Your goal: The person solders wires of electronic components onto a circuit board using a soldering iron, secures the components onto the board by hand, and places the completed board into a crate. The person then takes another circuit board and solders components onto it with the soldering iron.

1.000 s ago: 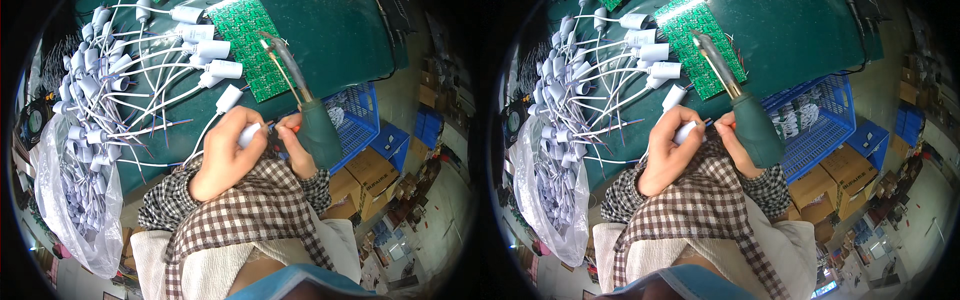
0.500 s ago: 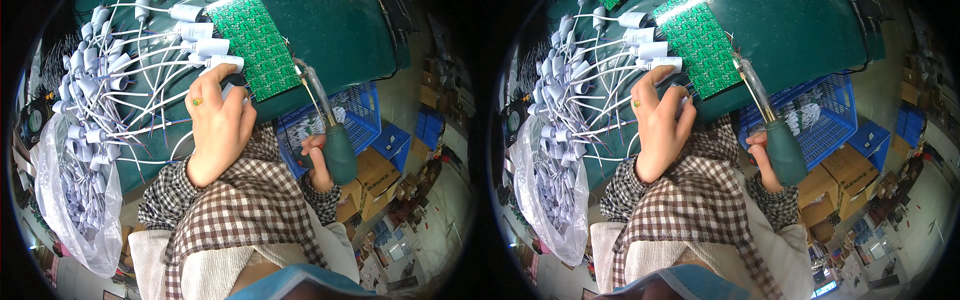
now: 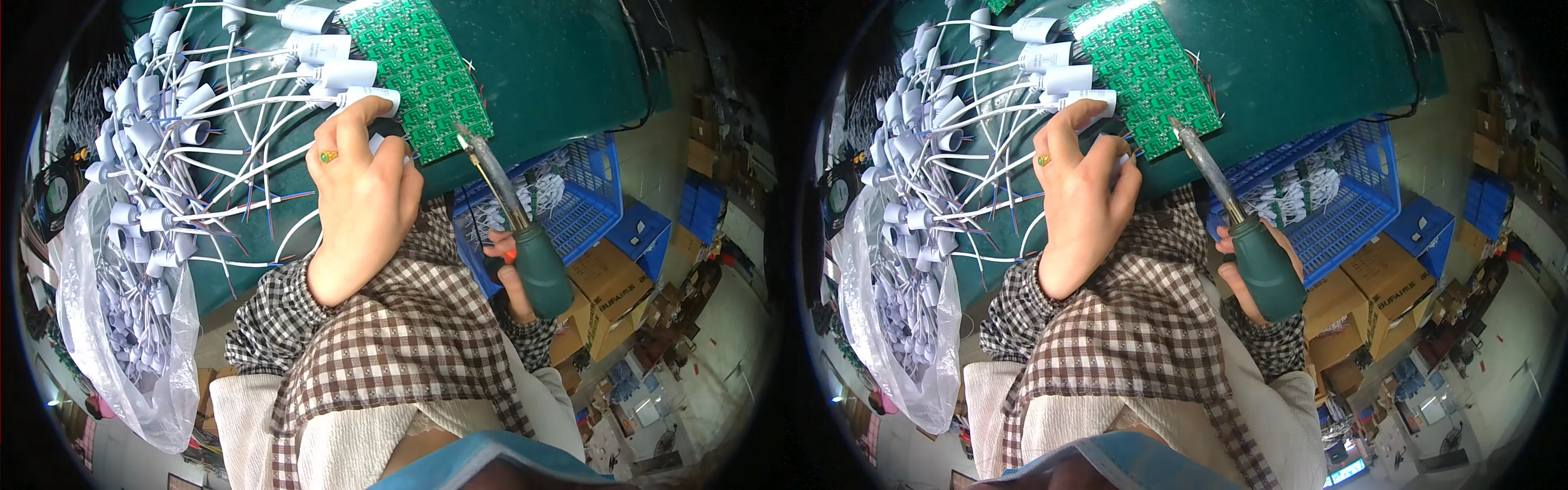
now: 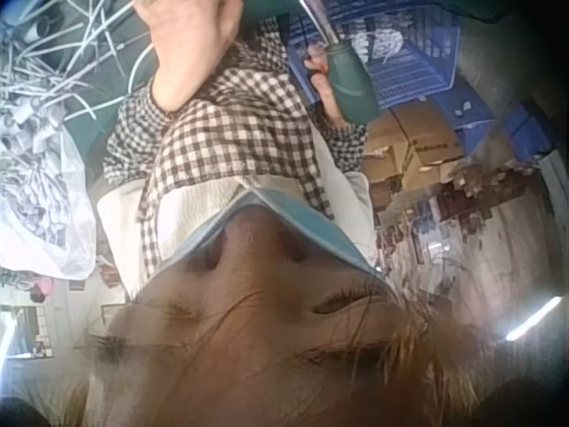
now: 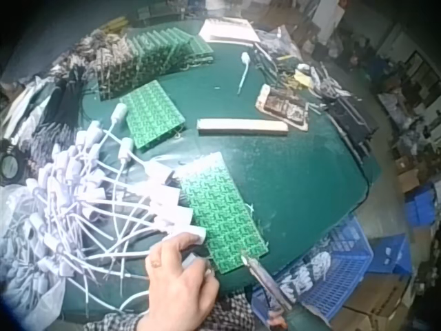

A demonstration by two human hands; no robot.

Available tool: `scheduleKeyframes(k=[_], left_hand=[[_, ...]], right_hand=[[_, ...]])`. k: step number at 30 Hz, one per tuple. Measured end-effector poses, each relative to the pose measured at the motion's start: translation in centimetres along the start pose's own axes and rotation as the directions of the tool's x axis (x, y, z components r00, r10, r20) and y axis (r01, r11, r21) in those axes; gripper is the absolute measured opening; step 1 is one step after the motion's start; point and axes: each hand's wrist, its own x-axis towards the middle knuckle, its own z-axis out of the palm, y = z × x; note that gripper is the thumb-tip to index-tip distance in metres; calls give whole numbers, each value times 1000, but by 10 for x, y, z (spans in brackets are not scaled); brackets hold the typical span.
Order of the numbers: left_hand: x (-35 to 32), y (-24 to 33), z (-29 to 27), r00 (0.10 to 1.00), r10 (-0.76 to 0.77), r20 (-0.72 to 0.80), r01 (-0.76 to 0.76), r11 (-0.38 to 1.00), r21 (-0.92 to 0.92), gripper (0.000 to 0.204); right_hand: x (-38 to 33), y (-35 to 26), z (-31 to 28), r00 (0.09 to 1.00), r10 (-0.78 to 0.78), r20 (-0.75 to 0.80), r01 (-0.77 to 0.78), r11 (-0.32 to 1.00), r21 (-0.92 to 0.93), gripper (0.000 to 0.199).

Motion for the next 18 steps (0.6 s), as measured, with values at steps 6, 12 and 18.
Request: scheduleKeyframes(k=[6,12,18], left_hand=[[1,0,-3,1000,5,7,-5,999,-31,15],[3,-1,-3,999,-3,38,5,998,-60,16],[1,-1,-3,1000,-4,24,5,998,-57,17]], right_hand=[[-2,-1,-3,999,20,33,-16,990,-143,49],[1,-20,2,994,104,22,-93,952,-292,48],[2,-17,3,998,45,53,-27,952,-306,47]])
